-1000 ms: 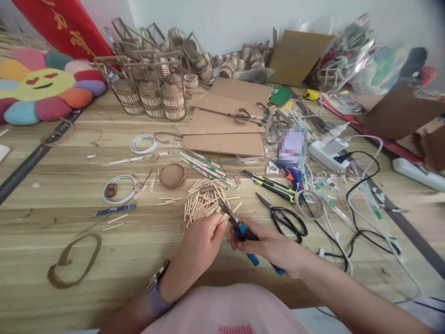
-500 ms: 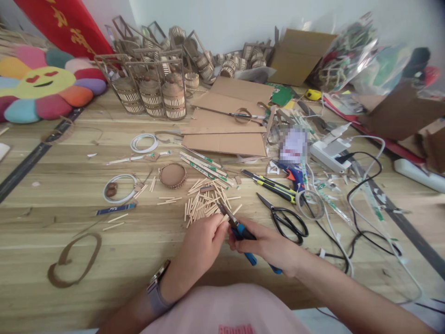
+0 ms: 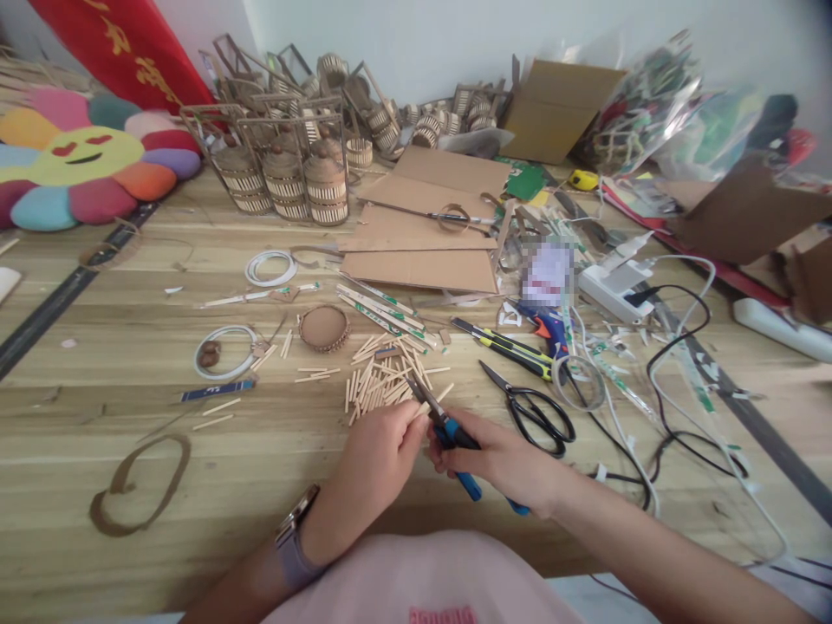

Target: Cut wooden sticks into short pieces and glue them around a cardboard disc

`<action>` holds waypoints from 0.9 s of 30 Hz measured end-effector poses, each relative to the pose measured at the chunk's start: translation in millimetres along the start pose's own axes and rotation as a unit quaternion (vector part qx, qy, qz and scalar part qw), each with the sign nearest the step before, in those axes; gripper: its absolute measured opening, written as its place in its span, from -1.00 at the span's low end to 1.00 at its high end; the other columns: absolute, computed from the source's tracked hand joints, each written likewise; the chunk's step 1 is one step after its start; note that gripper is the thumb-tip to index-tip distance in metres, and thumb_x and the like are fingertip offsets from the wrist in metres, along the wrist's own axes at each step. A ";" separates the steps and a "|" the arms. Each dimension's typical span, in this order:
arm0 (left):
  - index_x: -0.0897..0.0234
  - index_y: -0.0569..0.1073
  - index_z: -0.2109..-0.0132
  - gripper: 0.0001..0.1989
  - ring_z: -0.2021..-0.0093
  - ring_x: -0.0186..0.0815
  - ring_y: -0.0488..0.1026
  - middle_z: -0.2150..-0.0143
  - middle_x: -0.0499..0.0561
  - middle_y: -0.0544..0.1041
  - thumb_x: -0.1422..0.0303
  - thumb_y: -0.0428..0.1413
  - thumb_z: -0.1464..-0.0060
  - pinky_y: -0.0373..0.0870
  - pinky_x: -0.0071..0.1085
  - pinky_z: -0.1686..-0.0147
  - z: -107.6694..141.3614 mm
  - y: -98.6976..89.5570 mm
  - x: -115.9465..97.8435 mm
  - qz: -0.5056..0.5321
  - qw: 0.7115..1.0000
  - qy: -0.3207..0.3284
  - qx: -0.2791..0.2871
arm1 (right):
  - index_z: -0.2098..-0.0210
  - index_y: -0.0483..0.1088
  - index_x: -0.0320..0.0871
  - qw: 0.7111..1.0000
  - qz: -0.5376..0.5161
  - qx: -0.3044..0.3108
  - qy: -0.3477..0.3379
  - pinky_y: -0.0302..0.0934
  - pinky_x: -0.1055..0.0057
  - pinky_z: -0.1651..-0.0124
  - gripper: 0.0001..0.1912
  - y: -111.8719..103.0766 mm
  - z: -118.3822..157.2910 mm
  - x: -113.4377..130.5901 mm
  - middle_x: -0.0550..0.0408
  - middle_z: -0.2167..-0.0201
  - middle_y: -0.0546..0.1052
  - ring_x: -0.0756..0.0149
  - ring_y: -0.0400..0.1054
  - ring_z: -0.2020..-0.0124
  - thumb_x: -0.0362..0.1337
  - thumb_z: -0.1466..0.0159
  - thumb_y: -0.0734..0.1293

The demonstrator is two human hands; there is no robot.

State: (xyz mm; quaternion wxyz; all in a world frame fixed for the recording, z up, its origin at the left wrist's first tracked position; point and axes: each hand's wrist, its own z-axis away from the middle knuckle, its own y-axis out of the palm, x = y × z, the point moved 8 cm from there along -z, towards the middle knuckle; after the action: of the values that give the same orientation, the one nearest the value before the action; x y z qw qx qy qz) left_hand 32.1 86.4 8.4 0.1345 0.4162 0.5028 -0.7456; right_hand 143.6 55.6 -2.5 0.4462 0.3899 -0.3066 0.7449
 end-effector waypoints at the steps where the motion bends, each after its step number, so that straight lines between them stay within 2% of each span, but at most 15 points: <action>1: 0.22 0.16 0.45 -0.72 0.47 -0.34 0.25 0.51 -0.10 0.31 0.33 -0.15 -0.26 0.07 -0.43 0.43 -0.1 0.4 0.0 -0.004 1.000 0.003 -0.001 | 0.43 0.30 -0.11 1.000 0.012 -0.001 -0.005 0.25 0.41 0.28 -0.94 0.1 -0.7 -1.0 0.17 0.47 0.37 0.33 0.27 0.39 -0.36 -0.04 0.24; 6: 0.21 0.17 0.44 -0.74 0.42 -0.30 0.33 0.46 -0.03 0.40 0.36 -0.15 -0.26 0.12 -0.41 0.40 0.3 1.4 -1.3 -0.038 0.999 0.014 -0.007 | 0.43 0.24 -0.11 0.996 0.081 -0.017 -0.026 0.16 0.46 0.39 -0.91 -0.6 -2.4 -0.2 0.19 0.49 0.31 0.36 0.20 0.44 -0.39 -0.02 0.22; 9: 0.21 0.19 0.43 -0.75 0.39 -0.28 0.37 0.43 -0.01 0.43 0.38 -0.15 -0.26 0.15 -0.41 0.38 1.0 0.5 -3.3 -0.051 0.999 0.017 -0.010 | 0.42 0.23 -0.11 0.993 0.109 -0.030 -0.036 0.12 0.47 0.43 -0.94 -1.2 -2.0 4.3 0.21 0.52 0.29 0.37 0.16 0.48 -0.36 -0.07 0.22; 15: 0.21 0.23 0.41 -0.76 0.38 -0.28 0.39 0.41 -0.01 0.46 0.39 -0.15 -0.25 0.18 -0.41 0.37 0.9 0.3 -3.7 -0.054 0.998 0.013 -0.007 | 0.40 0.30 -0.14 0.984 0.158 -0.056 -0.068 0.17 0.42 0.36 -0.95 -2.7 -3.7 7.1 0.17 0.49 0.36 0.33 0.19 0.45 -0.29 -0.16 0.24; 20: 0.20 0.18 0.42 -0.76 0.40 -0.28 0.36 0.43 -0.01 0.43 0.38 -0.16 -0.24 0.16 -0.41 0.38 -1.4 -0.1 -1.6 -0.032 0.999 0.006 -0.008 | 0.33 0.35 -0.14 0.983 0.151 -0.055 -0.088 0.23 0.34 0.22 -0.86 -5.5 -6.1 5.3 0.10 0.39 0.45 0.27 0.27 0.33 -0.20 -0.22 0.25; 24: 0.19 0.11 0.46 -0.73 0.49 -0.32 0.27 0.53 -0.08 0.31 0.32 -0.17 -0.25 0.08 -0.42 0.46 -3.4 -10.2 5.7 -0.006 0.999 -0.023 -0.039 | 0.22 0.38 -0.14 0.994 0.075 -0.030 -0.069 0.28 0.32 0.24 -0.75 -13.3 -3.4 0.3 0.03 0.29 0.50 0.22 0.35 0.29 -0.11 -0.21 0.29; 26: 0.19 0.14 0.45 -0.70 0.49 -0.33 0.27 0.54 -0.10 0.31 0.26 -0.19 -0.27 0.08 -0.44 0.47 -4.0 -14.9 9.3 0.022 0.998 -0.031 -0.046 | 0.17 0.38 -0.15 0.995 0.047 -0.058 -0.060 0.30 0.30 0.26 -0.71 -25.0 -0.6 -1.7 0.00 0.27 0.52 0.18 0.39 0.28 -0.08 -0.23 0.28; 27: 0.20 0.17 0.44 -0.69 0.48 -0.33 0.29 0.52 -0.10 0.33 0.24 -0.19 -0.28 0.10 -0.45 0.46 -4.3 -15.8 10.1 0.034 0.998 -0.031 -0.043 | 0.16 0.37 -0.14 0.991 0.062 -0.099 -0.067 0.31 0.26 0.23 -0.70 -34.4 1.5 0.2 -0.02 0.26 0.52 0.16 0.41 0.27 -0.08 -0.24 0.27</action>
State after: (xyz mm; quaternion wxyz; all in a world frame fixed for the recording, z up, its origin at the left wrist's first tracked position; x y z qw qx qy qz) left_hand 18.2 99.5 10.2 0.1929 0.4040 0.5152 -0.7309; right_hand 175.1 68.7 2.2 0.4136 0.3733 -0.4317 0.7093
